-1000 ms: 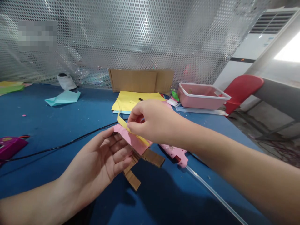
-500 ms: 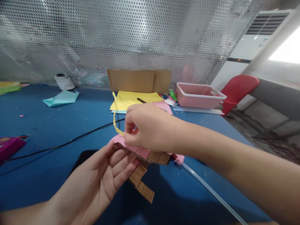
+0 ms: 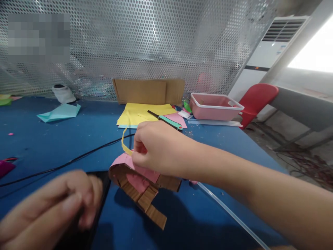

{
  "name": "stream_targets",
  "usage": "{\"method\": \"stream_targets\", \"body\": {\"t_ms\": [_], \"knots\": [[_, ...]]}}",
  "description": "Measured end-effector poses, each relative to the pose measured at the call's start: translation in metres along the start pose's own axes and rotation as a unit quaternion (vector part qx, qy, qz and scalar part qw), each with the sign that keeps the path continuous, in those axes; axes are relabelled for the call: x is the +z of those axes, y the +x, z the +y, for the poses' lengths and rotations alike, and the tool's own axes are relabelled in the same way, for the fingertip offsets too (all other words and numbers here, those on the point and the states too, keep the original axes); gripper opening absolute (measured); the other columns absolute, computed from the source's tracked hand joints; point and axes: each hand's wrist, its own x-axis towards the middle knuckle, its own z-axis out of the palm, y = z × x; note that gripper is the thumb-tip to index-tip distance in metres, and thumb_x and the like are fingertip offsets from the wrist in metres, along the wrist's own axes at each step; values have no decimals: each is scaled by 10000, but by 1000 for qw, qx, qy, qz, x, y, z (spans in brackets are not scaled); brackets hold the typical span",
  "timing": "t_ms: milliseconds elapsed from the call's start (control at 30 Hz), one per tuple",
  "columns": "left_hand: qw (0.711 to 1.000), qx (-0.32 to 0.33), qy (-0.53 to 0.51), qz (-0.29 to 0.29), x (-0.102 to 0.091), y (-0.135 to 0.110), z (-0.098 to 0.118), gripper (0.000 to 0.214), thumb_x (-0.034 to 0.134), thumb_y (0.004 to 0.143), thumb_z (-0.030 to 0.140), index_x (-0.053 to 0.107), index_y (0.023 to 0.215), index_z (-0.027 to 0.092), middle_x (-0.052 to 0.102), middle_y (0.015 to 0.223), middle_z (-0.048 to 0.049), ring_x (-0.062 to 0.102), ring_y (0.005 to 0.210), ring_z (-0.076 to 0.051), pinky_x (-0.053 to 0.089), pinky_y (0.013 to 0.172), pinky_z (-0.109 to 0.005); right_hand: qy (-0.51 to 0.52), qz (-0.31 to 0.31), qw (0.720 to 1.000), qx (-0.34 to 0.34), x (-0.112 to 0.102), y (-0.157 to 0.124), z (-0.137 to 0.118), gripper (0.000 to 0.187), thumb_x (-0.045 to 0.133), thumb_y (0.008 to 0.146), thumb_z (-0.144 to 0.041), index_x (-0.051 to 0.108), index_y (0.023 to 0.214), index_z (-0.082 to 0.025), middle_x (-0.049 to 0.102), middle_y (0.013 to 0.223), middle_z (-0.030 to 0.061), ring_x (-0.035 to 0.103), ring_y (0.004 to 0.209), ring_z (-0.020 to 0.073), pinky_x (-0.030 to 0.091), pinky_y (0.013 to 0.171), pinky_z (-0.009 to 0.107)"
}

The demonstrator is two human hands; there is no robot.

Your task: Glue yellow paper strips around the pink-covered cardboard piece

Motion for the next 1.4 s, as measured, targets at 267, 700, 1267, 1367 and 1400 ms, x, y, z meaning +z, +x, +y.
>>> {"method": "stream_targets", "body": {"t_ms": [267,700,1267,1367,1400], "knots": [[891,294,334,-91,-23,90,13,235,650,813,166,734,1010,262,725,1045,-44,591,1058,-206,350,1022,-279,-8,1,1000,-1,2,0,2,132,552,757,-191,582,630,-170,621,760,10,522,680,117,382,622,265],[909,218,293,-200,-26,107,12,149,580,876,302,688,845,205,692,876,-44,611,868,-183,450,822,-274,16,-11,999,44,4,2,2,156,546,765,-251,574,625,-187,616,732,0,515,663,110,381,592,254],[910,229,321,-131,-18,96,21,108,671,811,251,737,736,211,704,741,-37,600,720,-162,424,703,-245,-58,-69,994,54,-1,22,-4,152,575,731,-263,611,598,-200,642,662,25,566,687,159,360,546,268],[910,235,321,-118,-17,95,19,104,679,802,242,741,723,212,702,726,-38,598,709,-162,426,696,-248,-44,-69,995,52,1,21,-1,113,570,740,-235,627,650,-198,664,719,33,580,701,160,369,541,265],[909,237,323,-115,-16,95,18,104,678,803,241,741,726,211,701,729,-37,600,710,-160,430,694,-246,-39,-70,995,51,2,21,0,109,566,747,-231,629,664,-199,668,731,35,584,704,160,372,540,265]]}}
